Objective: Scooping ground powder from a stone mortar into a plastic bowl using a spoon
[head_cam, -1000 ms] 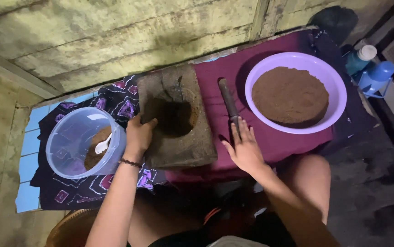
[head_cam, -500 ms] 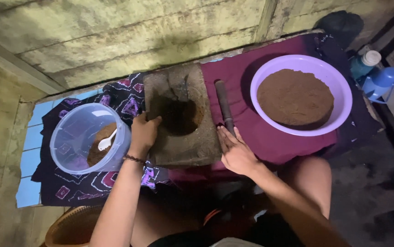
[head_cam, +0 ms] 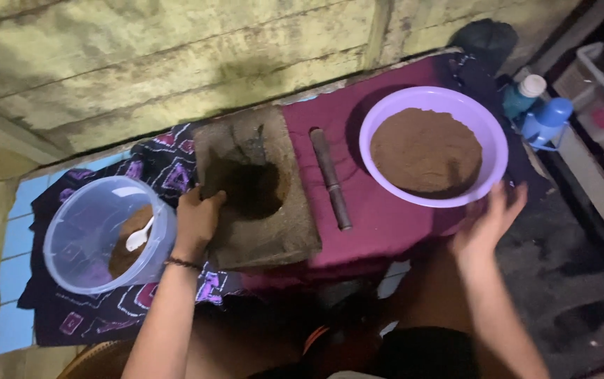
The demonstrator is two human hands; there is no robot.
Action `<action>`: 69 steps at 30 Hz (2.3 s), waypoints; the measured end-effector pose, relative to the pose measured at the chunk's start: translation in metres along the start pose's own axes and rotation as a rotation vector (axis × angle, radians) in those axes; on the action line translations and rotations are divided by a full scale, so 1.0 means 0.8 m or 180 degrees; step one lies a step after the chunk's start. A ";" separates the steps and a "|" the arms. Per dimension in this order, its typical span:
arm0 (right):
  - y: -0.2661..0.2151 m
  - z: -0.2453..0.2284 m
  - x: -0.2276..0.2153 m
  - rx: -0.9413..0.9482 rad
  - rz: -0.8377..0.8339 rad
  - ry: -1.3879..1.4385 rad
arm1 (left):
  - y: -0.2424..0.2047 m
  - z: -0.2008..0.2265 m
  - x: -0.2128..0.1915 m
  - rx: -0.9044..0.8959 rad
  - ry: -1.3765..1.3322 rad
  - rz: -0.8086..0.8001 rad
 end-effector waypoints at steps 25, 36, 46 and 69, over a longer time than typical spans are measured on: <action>0.161 -0.005 0.109 0.0207 -0.2319 -0.2145 | 0.004 -0.011 0.009 -0.0257 -0.0291 0.0090; 0.163 0.101 0.110 0.0547 -0.2505 -0.1797 | -0.013 0.005 0.005 -0.0264 -0.0363 0.0065; 0.062 0.006 0.168 -0.3222 -0.2864 -0.3199 | -0.001 0.017 0.000 0.0141 -0.0297 0.0074; -0.306 -0.055 0.243 -0.3447 -0.4878 -0.2307 | 0.065 0.096 0.023 0.0990 -0.0735 -0.0414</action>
Point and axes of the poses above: each hand's wrist, its own y-axis towards the middle knuckle, its own x-axis out of the palm, z = x × y, the point moved 6 cm from there along y, towards the middle knuckle, and after that the axes turned 10 degrees about -x, right-handed, at the moved point
